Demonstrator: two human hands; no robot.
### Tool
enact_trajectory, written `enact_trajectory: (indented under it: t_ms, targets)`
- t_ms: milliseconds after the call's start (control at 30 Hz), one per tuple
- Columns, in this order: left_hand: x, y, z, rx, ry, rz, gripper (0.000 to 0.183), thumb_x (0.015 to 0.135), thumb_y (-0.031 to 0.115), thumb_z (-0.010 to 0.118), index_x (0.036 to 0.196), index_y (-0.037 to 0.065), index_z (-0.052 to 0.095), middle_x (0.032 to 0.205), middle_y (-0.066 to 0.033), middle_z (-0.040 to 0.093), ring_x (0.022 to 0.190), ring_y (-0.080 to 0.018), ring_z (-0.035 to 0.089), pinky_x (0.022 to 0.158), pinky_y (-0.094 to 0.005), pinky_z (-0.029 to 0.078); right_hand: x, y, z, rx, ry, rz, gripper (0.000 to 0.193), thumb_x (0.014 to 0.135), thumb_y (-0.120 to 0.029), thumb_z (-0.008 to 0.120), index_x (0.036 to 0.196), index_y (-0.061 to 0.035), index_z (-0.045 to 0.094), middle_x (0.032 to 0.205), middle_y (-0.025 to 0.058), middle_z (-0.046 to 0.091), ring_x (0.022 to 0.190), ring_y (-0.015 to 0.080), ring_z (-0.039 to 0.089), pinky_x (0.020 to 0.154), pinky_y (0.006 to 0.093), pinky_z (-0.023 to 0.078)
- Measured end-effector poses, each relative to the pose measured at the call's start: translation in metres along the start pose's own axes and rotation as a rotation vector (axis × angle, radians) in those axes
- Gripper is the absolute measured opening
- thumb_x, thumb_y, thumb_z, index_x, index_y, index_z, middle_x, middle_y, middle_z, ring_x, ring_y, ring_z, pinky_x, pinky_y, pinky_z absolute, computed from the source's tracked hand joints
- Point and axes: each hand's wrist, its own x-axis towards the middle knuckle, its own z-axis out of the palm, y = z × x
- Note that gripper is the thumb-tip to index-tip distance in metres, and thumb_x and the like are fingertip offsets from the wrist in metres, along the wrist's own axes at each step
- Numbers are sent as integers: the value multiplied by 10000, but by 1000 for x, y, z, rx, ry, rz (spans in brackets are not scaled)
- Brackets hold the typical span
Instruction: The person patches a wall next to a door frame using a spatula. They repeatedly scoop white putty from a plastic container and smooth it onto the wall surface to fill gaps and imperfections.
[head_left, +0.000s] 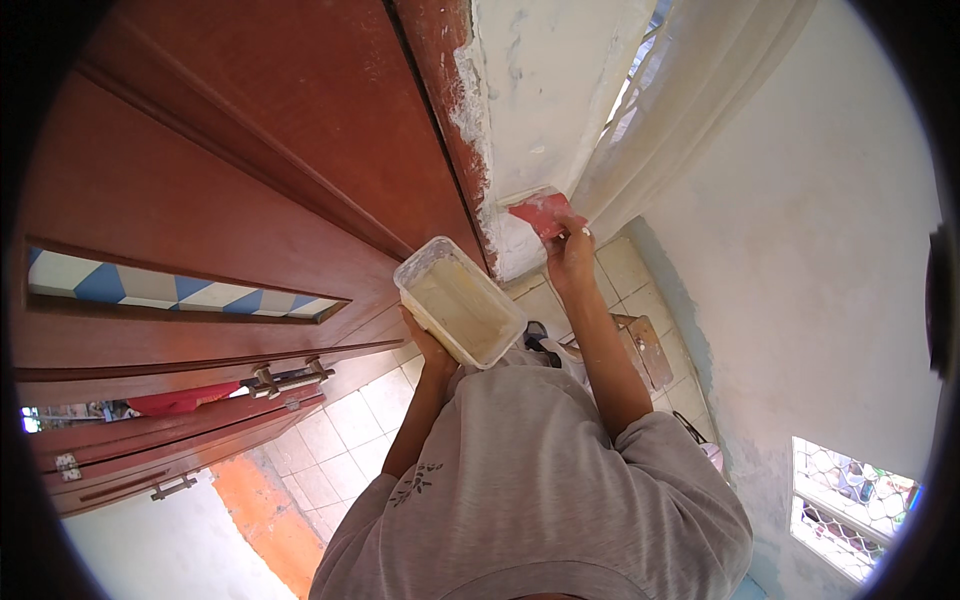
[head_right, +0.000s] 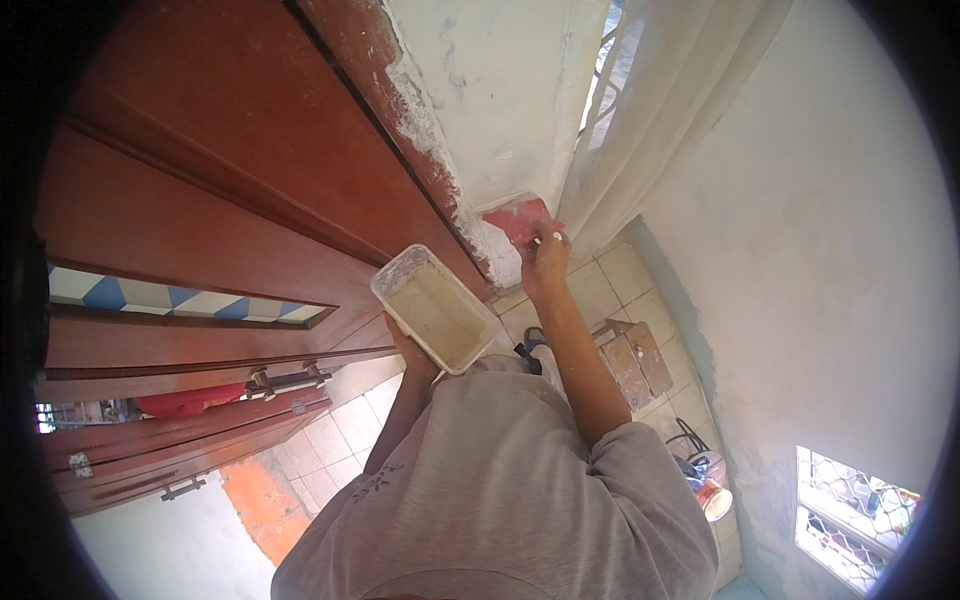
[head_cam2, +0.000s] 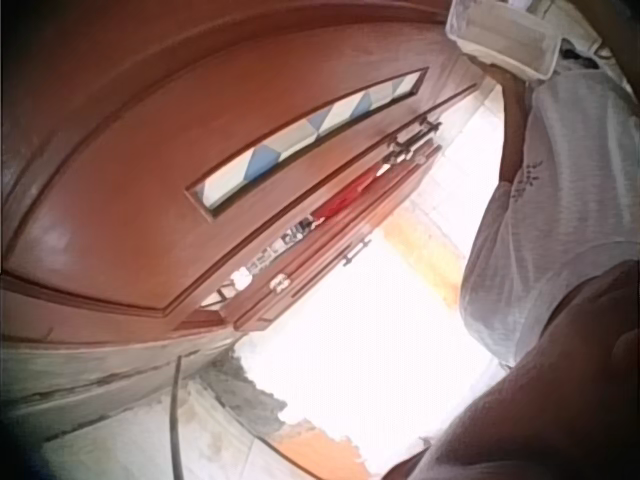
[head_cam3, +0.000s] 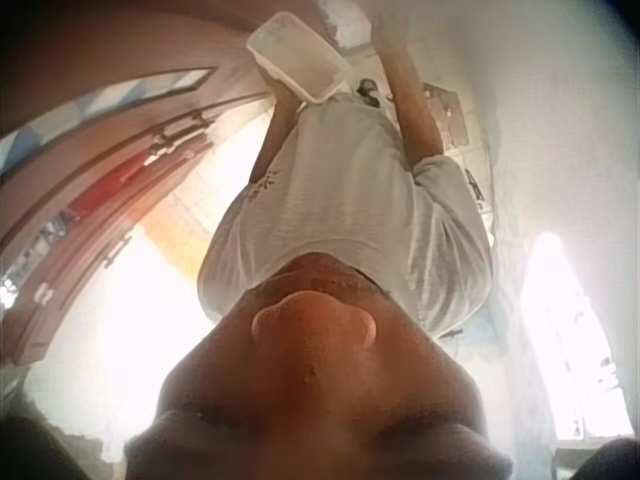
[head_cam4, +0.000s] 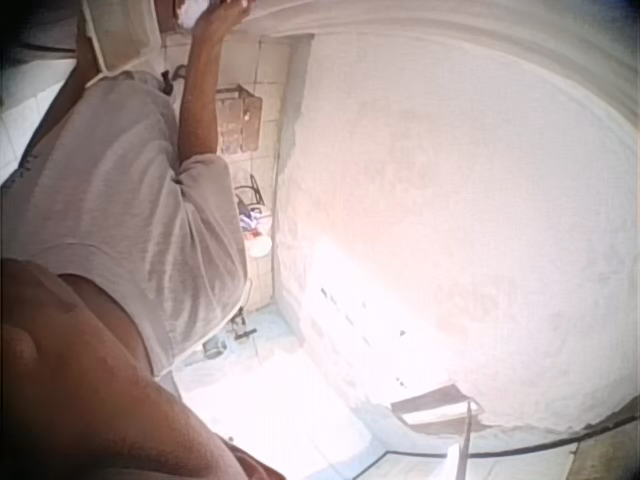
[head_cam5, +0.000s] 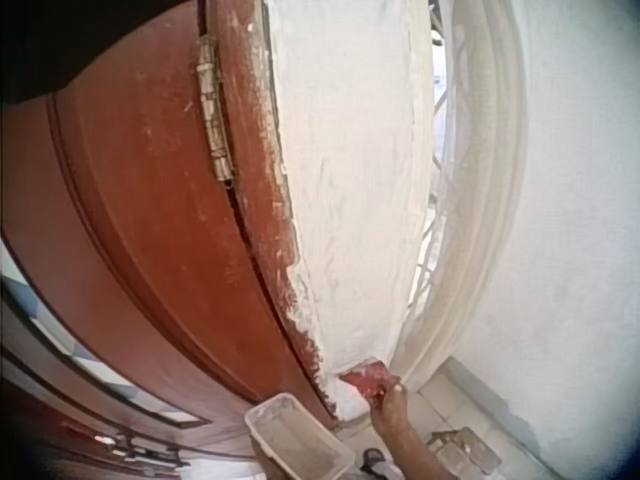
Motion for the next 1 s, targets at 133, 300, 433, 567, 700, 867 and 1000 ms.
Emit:
enact_trajectory:
  t_ms: [133, 300, 433, 567, 700, 867, 1000]
  targets:
    - [0, 0, -4, 22, -9, 32, 829, 1023, 755, 256, 1601, 166, 335, 1590, -118, 435, 1430, -326, 457, 1179, -468, 405, -15, -20, 22, 66, 13, -31, 59, 931, -62, 649, 980, -31, 638, 924, 68, 660, 845, 190, 679, 780, 345, 602]
    - [2, -1, -5, 24, 1, 39, 821, 1027, 748, 255, 1600, 166, 337, 1589, -116, 437, 1429, -325, 457, 1177, -470, 408, -17, -17, 7, -112, 39, -87, 78, 950, -65, 639, 1009, -13, 635, 939, 71, 669, 841, 190, 687, 784, 352, 612]
    - [1, 0, 0, -2, -19, 17, 824, 1023, 752, 263, 1597, 167, 342, 1587, -112, 440, 1425, -326, 461, 1177, -470, 408, -16, -5, 10, -239, 7, -64, 142, 984, -68, 613, 1088, 29, 605, 994, 97, 672, 867, 209, 692, 802, 382, 615]
    - [7, 1, -7, 1, -10, 29, 827, 1022, 754, 261, 1599, 167, 343, 1593, -109, 435, 1428, -326, 457, 1182, -471, 402, -13, -6, 30, -210, -32, -103, 194, 999, -84, 607, 1131, 56, 583, 1037, 124, 663, 892, 228, 693, 811, 385, 615]
    - [9, 0, -8, 13, -44, 29, 829, 1021, 756, 259, 1601, 169, 343, 1595, -107, 434, 1429, -324, 456, 1185, -469, 399, -12, -14, 39, -172, -28, -112, 196, 1007, -93, 610, 1117, 68, 590, 1058, 139, 655, 913, 245, 692, 829, 381, 615]
    - [3, 1, 0, 10, -14, -2, 824, 1022, 755, 261, 1597, 170, 350, 1586, -101, 444, 1422, -316, 464, 1184, -466, 402, -23, -26, 48, -127, -11, -112, 181, 1010, -100, 611, 1095, 60, 606, 1054, 132, 656, 905, 235, 690, 826, 380, 618]
    - [2, 0, 2, 20, -28, 25, 826, 1020, 758, 264, 1592, 170, 356, 1582, -101, 449, 1424, -315, 462, 1186, -468, 400, -24, -25, 28, -140, -16, -112, 186, 1003, -113, 623, 1099, 46, 609, 1033, 110, 658, 890, 213, 685, 807, 383, 620]
